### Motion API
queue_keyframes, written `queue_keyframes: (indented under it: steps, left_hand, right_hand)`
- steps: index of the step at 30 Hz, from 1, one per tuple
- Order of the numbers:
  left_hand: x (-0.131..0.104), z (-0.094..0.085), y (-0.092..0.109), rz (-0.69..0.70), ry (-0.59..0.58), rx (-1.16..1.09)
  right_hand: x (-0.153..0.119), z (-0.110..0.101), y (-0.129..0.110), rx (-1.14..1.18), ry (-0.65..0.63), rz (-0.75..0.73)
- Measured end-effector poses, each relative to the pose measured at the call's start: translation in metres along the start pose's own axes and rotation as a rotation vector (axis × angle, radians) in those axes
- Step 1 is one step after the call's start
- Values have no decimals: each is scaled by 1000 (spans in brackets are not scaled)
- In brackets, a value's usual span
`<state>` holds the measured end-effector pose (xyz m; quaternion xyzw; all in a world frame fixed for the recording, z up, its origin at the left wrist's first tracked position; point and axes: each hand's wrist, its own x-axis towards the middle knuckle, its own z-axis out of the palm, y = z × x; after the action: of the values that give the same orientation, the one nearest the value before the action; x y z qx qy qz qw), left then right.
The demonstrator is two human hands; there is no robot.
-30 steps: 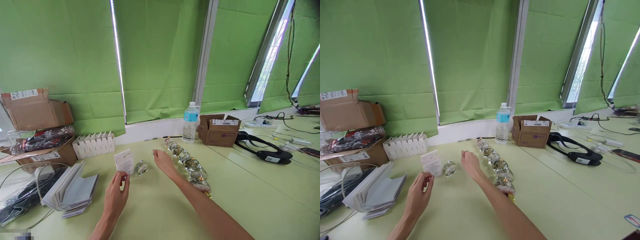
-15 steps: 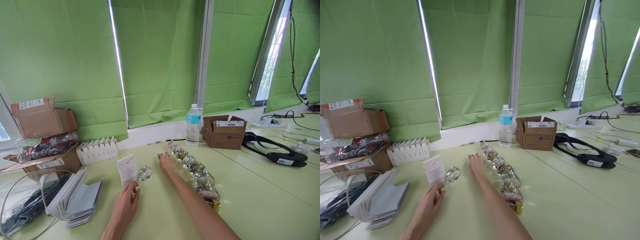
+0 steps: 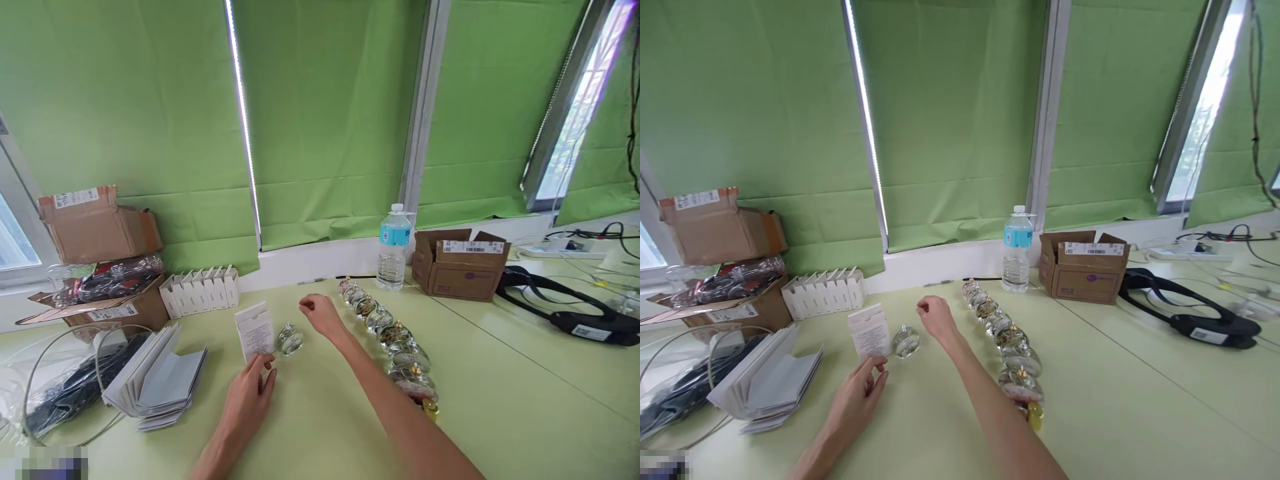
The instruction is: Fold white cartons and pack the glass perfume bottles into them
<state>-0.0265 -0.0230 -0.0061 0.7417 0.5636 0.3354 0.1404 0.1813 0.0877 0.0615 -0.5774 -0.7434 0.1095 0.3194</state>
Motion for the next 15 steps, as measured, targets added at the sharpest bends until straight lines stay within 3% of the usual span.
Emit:
queue_keyframes:
  steps: [6,15]
  left_hand:
    - [3,11,9,-136,131,-135]
    - [32,39,33,-181,218,-130]
  right_hand:
    - [-6,-13,-34,155,-65,-212]
    - [-11,-11,-38,64,-123,-297]
